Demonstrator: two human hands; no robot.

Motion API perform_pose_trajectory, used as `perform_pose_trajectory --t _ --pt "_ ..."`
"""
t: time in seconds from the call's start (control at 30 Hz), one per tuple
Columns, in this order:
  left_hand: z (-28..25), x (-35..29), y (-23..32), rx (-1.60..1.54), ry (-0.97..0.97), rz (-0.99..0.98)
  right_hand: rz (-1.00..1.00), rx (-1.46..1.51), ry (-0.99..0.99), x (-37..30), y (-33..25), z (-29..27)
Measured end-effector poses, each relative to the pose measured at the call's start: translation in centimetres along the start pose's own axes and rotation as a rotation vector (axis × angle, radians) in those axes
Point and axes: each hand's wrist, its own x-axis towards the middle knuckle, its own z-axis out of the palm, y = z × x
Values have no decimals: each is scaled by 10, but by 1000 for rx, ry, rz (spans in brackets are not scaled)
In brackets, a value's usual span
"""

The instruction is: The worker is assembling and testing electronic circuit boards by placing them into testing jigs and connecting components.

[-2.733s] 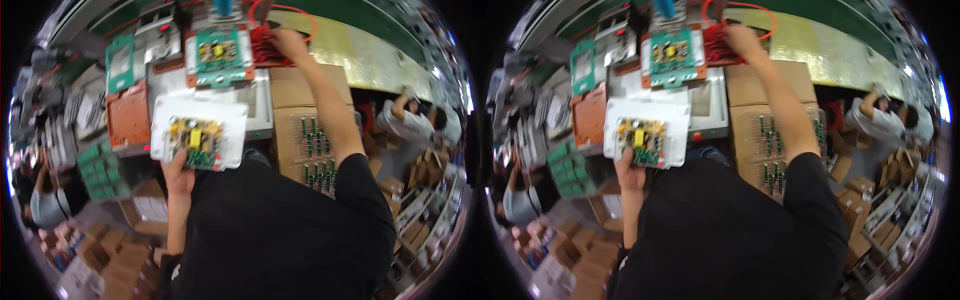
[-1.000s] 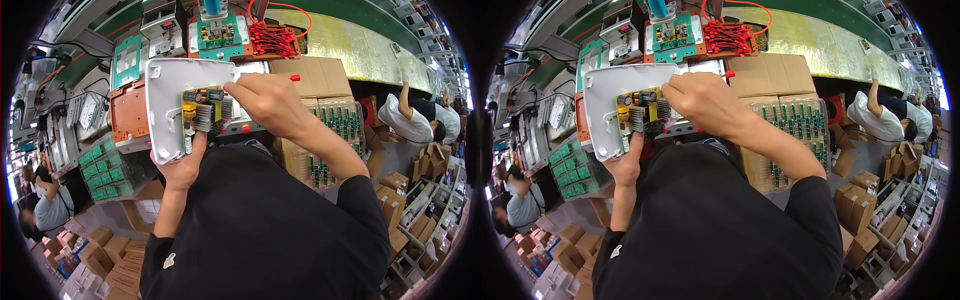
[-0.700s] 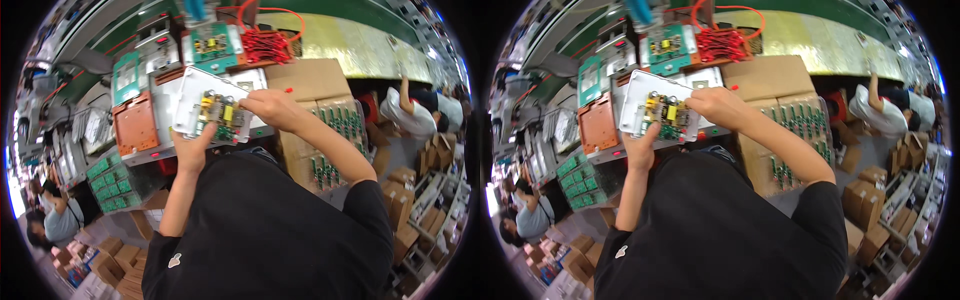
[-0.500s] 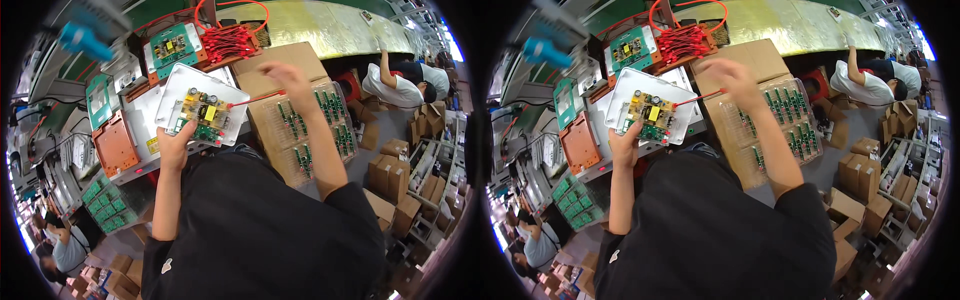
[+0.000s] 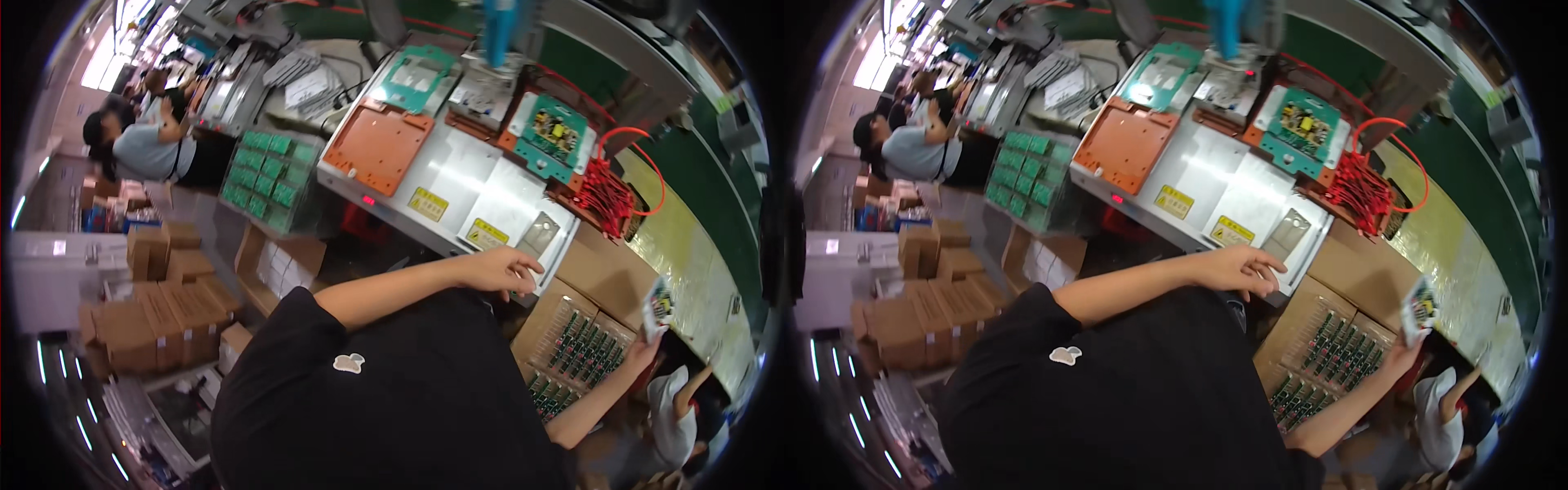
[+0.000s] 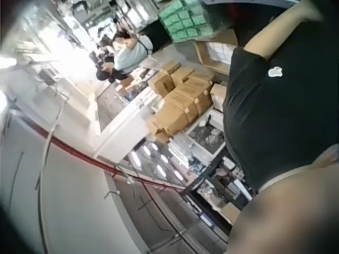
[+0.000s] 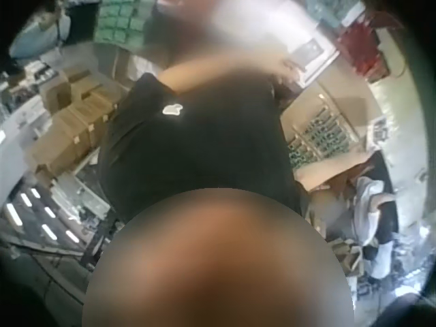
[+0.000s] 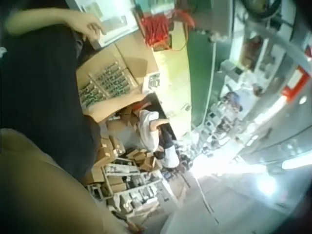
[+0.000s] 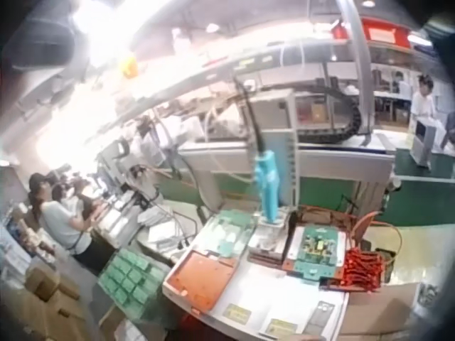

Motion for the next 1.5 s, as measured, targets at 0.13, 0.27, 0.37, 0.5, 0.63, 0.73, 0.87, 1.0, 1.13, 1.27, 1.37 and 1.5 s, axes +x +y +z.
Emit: perform_pose_trajectory --t 0.13,0.27,0.37,0.5,0.63,0.73,0.87,1.0,1.13,1.27,1.37,1.5 --pt "-23 -34 24 -54 122 92 74 -24 -13 115 -11 -38" --pt "-90 -77 25 38 515 313 140 -9 -78 143 27 -23" --pt "-156 -114 20 56 1045 502 162 17 -81 128 58 -17" --pt "-241 -149 -4 570 1585 466 79 -74 134 56 22 -53" --pt "-339 -146 -24 1144 1584 370 112 -255 268 -43 -10 -95" --pt "-411 -146 -32 1525 1367 71 161 -363 371 -125 -20 -109" --pt "-457 -206 -52 1633 1186 -54 28 -444 538 -207 -17 -21" --pt "-456 -248 7 1471 1148 353 3 -601 699 -295 -6 4" --pt "-334 -267 88 1277 1098 543 -83 -482 741 -346 50 20" --pt "-222 -220 80 1406 478 859 -128 -384 762 -360 87 45" --pt "-199 -191 56 1356 193 711 -204 -292 757 -361 102 73" --pt "-252 -172 25 1481 42 517 -301 -315 742 -355 103 72"
